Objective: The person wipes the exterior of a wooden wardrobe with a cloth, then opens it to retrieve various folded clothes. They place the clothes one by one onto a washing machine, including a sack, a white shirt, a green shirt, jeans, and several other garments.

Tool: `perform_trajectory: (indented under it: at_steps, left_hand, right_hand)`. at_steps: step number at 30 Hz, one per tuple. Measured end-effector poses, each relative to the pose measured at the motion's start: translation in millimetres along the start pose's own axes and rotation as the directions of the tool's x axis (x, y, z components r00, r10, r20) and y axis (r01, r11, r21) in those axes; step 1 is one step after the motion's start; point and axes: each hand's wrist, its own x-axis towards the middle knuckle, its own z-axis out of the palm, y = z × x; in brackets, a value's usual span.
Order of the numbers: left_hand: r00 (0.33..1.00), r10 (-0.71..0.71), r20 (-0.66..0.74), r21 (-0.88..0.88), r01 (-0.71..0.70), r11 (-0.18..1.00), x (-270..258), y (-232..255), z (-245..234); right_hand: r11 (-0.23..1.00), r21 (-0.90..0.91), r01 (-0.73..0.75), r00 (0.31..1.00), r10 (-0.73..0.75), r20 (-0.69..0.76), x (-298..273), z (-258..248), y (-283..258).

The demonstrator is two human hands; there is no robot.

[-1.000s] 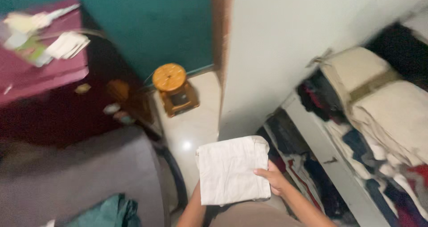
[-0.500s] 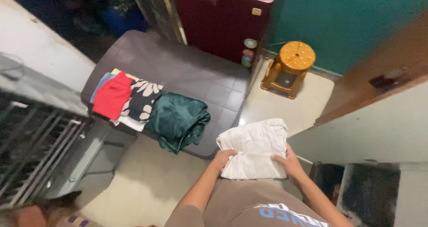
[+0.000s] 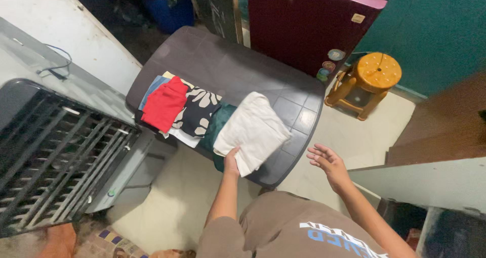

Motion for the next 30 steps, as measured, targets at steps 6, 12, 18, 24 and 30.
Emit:
perform_trajectory:
  at_steps: [6, 12, 18, 24, 30]
  left_hand:
    - [0.755, 0.536, -0.378, 0.511, -0.313, 0.801, 6.7, 20.4, -16.7]
    - [0.424, 0.490, -0.762, 0.598, 0.169, 0.783, 22.6, -49.3, 19.9]
    - [0.768, -0.538, -0.346, 0.332, 0.637, 0.696, 0.4, -167.7, 61.7]
    - [0.651, -0.712, -0.262, 0.691, 0.642, 0.332, -23.0, -250.8, 120.1]
    - [0.562, -0.792, -0.237, 0.757, 0.618, 0.212, -68.8, -341.1, 152.8]
  right_hand:
    - [0.989, 0.060, -0.138, 0.967, 0.147, -0.206, -15.3, -3.5, 42.1]
    - [0.940, 0.322, -0.111, 0.838, 0.263, -0.479, -70.7, -50.5, 93.8]
    - [0.913, 0.352, 0.204, 0.595, 0.170, -0.785, -135.8, -116.5, 104.9]
    - [0.847, 0.211, 0.488, 0.313, 0.056, -0.948, -211.7, -168.1, 90.6]
    - [0.753, 0.097, 0.651, 0.070, 0.069, -0.995, -305.8, -217.5, 82.1]
